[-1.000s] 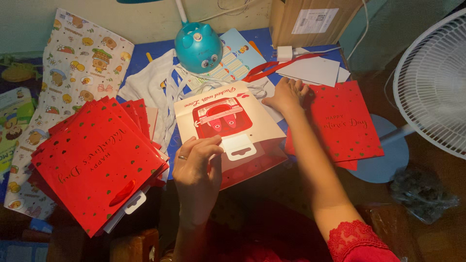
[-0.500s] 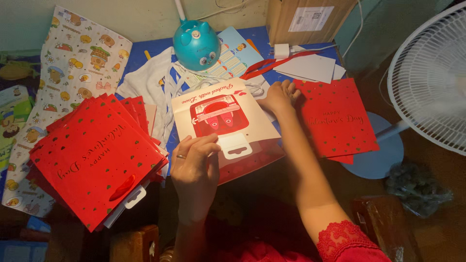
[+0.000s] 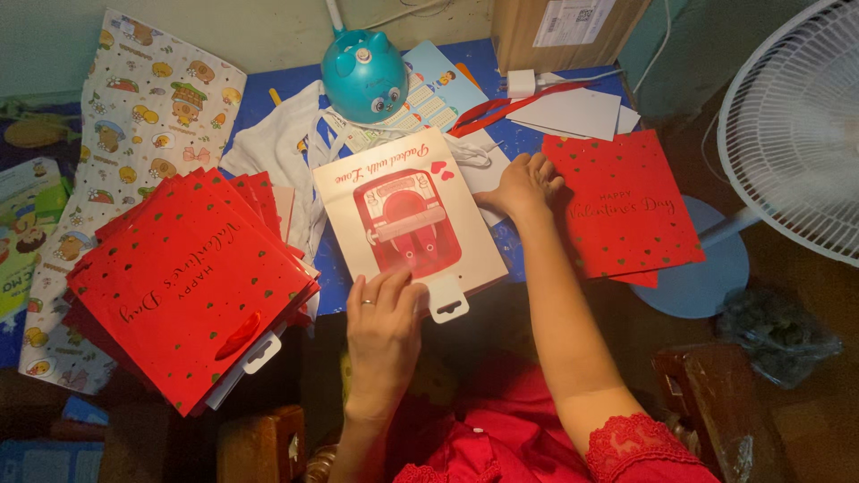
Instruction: The person assembles red Valentine's Day gift bags by folding and taping the bottom flaps, inserting white ribbons through the handles, and tying them into bows. They handle multiple bags and gift boxes, stacking completed items on the table.
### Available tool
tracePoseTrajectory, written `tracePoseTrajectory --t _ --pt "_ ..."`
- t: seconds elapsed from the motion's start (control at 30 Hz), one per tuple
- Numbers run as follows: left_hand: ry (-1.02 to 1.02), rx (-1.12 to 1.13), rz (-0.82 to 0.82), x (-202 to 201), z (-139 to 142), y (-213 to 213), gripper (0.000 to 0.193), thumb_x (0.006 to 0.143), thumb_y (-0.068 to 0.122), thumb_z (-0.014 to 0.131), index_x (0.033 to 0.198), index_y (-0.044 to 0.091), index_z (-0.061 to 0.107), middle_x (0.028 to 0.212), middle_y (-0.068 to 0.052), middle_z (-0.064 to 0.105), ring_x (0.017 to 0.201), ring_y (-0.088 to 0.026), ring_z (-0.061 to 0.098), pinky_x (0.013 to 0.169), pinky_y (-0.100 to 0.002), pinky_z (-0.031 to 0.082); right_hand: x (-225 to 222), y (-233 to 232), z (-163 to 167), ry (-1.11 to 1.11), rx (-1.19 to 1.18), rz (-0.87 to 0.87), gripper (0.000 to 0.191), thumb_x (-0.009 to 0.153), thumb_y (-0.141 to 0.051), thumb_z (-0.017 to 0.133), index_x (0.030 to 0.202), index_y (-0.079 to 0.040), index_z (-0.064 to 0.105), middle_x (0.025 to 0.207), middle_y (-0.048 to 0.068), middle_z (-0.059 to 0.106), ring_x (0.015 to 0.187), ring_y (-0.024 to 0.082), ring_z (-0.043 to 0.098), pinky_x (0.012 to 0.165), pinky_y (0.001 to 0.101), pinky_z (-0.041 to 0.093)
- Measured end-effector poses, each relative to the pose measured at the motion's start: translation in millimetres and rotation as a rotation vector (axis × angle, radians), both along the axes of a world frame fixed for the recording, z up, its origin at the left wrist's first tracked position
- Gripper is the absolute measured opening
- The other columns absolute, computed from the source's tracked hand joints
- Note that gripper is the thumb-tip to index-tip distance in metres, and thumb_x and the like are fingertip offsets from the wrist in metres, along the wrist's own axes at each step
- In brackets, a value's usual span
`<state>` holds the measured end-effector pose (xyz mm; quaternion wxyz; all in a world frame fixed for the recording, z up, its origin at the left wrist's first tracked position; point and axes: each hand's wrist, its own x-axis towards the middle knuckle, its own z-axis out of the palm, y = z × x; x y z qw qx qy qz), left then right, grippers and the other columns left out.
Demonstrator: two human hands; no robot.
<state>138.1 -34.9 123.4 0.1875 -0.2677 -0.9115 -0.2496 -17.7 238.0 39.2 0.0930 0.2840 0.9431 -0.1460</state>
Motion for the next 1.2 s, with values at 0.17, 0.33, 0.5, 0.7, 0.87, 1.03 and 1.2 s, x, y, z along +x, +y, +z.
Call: tracePoseTrajectory --t 0.17,0.33,0.5,0.7,0.87,1.03,1.2 --pt "-0.16 -0.095 -0.02 3 -16 12 0.059 0.076 0.013 0.074 0.132 0.011 0.057 0.14 -0.017 0.051 0.136 -0.038 0.043 0.114 -0.063 0.028 2 -3 -4 0.057 -0.025 -0.015 0.126 0.058 -0.068 0.089 0.143 0.011 0.04 0.15 0.028 0.038 0.143 0.041 0.031 0.113 0.0577 0.027" --pt "-0.235 -0.155 -0.175 7 -20 28 0.077 0.07 0.007 0.072 0.143 0.011 0.047 0.149 -0.022 0.041 0.142 -0.045 0.032 0.112 -0.071 0.018 9 -3 1 0.051 -0.06 -0.059 0.131 0.056 -0.07 0.091 0.143 0.013 0.037 0.148 0.028 0.038 0.14 0.041 0.032 0.112 0.0565 0.028" --pt "-0.19 -0.009 -0.332 3 -36 72 0.079 0.07 0.003 0.068 0.145 0.007 0.044 0.149 -0.024 0.041 0.144 -0.045 0.036 0.117 -0.07 0.019 16 0 4 0.101 -0.057 -0.045 0.123 0.054 -0.063 0.092 0.139 0.011 0.041 0.146 0.026 0.041 0.141 0.041 0.034 0.112 0.0575 0.029" --pt "-0.737 1.16 -0.473 -69 -70 170 0.086 0.102 0.023 0.061 0.165 0.006 0.006 0.166 -0.031 0.024 0.156 -0.04 0.03 0.126 -0.046 0.028 22 13 2 0.188 -0.037 0.057 0.082 0.073 -0.038 0.085 0.132 0.008 0.051 0.146 0.028 0.043 0.139 0.046 0.038 0.112 0.0567 0.034" --pt "-1.214 1.291 -0.137 -106 -101 167 0.093 0.097 0.042 0.056 0.165 0.014 0.0 0.165 -0.029 0.016 0.156 -0.036 0.02 0.123 -0.047 0.02 29 35 2 0.233 -0.183 0.054 0.038 0.087 -0.025 0.067 0.117 -0.002 0.065 0.134 0.029 0.054 0.121 0.047 0.056 0.098 0.0545 0.048" --pt "-1.371 1.368 -0.033 -108 -92 162 0.089 0.091 0.053 0.05 0.162 0.027 0.002 0.171 -0.006 0.003 0.157 -0.026 0.001 0.117 -0.064 0.008 22 40 -5 0.18 -0.091 0.114 0.027 0.09 -0.01 0.053 0.095 -0.002 0.078 0.122 0.032 0.063 0.112 0.05 0.062 0.099 0.054 0.049" --pt "-1.39 1.354 -0.036 -110 -79 161 0.09 0.091 0.059 0.049 0.162 0.028 0.002 0.172 -0.004 0.003 0.158 -0.024 0.002 0.114 -0.071 0.007 22 54 -10 0.203 -0.339 0.077 0.03 0.091 -0.016 0.05 0.103 -0.008 0.077 0.115 0.025 0.07 0.11 0.04 0.067 0.097 0.0483 0.05"
